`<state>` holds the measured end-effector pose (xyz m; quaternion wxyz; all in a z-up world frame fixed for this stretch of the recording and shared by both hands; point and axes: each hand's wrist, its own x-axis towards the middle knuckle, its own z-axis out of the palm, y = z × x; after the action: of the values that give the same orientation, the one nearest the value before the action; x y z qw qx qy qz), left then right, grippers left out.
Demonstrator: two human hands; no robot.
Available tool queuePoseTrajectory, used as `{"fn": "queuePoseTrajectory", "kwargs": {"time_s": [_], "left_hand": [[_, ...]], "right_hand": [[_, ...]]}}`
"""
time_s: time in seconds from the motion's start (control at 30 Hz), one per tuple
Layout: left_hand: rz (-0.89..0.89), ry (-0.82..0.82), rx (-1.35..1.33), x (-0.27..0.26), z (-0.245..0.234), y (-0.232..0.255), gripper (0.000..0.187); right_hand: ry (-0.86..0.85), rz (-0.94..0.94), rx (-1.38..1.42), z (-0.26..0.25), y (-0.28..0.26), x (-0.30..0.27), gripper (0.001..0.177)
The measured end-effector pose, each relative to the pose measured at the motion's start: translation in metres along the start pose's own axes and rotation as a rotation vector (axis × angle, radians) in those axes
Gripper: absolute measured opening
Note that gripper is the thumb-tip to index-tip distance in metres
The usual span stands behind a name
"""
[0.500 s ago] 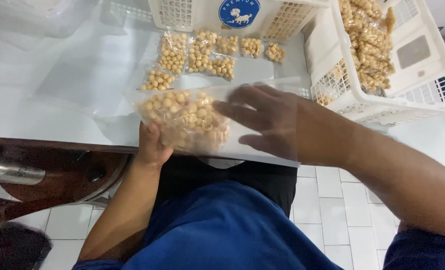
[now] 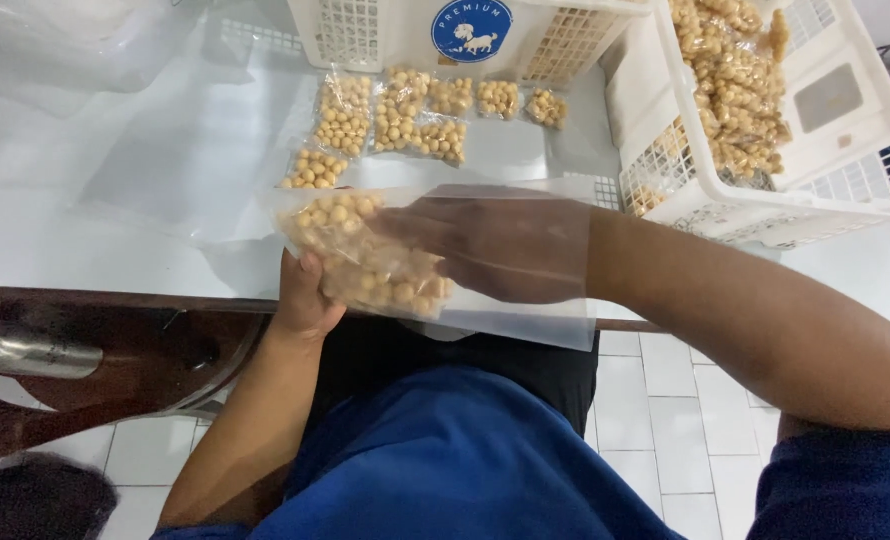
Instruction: The person picks up small round snacks from white baskets and places them into clear plastic bags on a table. They handle the snacks by hand and arrange the filled bags in rows.
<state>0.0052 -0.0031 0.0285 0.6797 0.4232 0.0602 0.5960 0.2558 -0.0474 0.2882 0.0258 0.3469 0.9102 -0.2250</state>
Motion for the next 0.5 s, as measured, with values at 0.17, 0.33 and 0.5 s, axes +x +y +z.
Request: {"fn": "queuePoseTrajectory", "kwargs": {"time_s": [0.17, 0.33, 0.5], "left_hand": [[-0.050, 0.068, -0.037, 0.002, 0.001, 0.001, 0.121], [-0.048, 0.058, -0.081, -0.005, -0.015, -0.007, 0.104], [-0.117, 0.293, -0.347, -0.003, -0.013, 0.002, 0.095]], "right_hand": [[0.145, -0.309, -0.117, 0.031, 0.037, -0.006, 0.058], [-0.005, -0.178, -0.123, -0.016, 0.006, -0.023, 0.078], [0.365, -0.383, 0.236, -0.085, 0.031, -0.063, 0.028]]}}
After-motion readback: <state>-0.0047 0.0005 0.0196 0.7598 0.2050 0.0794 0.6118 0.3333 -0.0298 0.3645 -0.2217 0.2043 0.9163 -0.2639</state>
